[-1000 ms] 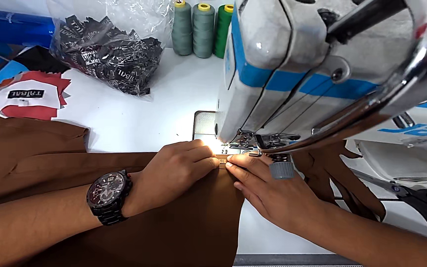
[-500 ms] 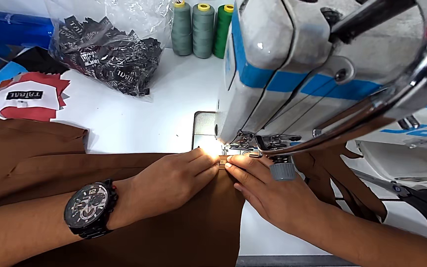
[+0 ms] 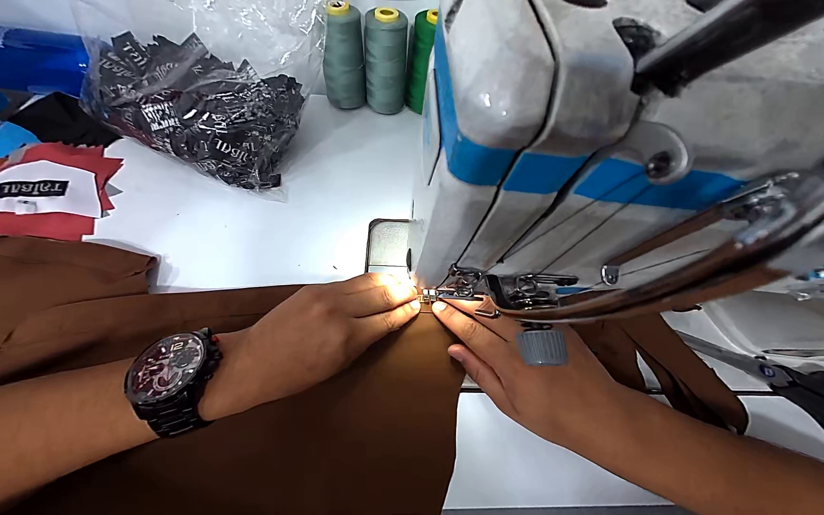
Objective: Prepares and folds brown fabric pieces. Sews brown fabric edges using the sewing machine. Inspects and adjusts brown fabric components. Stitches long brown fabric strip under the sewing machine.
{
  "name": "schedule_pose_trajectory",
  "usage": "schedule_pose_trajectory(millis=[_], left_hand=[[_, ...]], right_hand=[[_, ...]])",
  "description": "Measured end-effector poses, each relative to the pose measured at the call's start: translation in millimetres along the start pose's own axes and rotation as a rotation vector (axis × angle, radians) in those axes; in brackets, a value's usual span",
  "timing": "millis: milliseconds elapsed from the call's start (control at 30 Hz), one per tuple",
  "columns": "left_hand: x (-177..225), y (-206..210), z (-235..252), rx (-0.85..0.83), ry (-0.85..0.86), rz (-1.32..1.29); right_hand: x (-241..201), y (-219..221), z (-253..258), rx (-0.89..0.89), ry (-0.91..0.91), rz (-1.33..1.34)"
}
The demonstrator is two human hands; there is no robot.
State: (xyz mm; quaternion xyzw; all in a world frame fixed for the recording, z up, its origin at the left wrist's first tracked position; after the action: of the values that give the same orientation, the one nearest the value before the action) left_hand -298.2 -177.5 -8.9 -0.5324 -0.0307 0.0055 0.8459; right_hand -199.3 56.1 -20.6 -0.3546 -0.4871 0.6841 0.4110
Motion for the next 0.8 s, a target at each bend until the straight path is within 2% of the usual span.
schedule_pose_trajectory(millis=[800], left_hand=[[-5.0, 2.4, 2.8, 0.005, -0.045, -0.048]], right_hand=[[2.2, -1.2, 2.1, 0.033, 0.019, -0.025]])
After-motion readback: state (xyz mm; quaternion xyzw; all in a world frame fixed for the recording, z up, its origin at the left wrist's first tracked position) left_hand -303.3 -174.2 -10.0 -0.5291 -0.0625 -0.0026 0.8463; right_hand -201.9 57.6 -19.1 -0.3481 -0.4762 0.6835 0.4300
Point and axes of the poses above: each hand's wrist, its own z-axis towards the middle knuckle, its own y-axis out of the palm, x = y × z, the point moved 2 cm from there along z, towards the middle knuckle, and after that the axes turned 5 degrees about y, right-handed, at the moved point
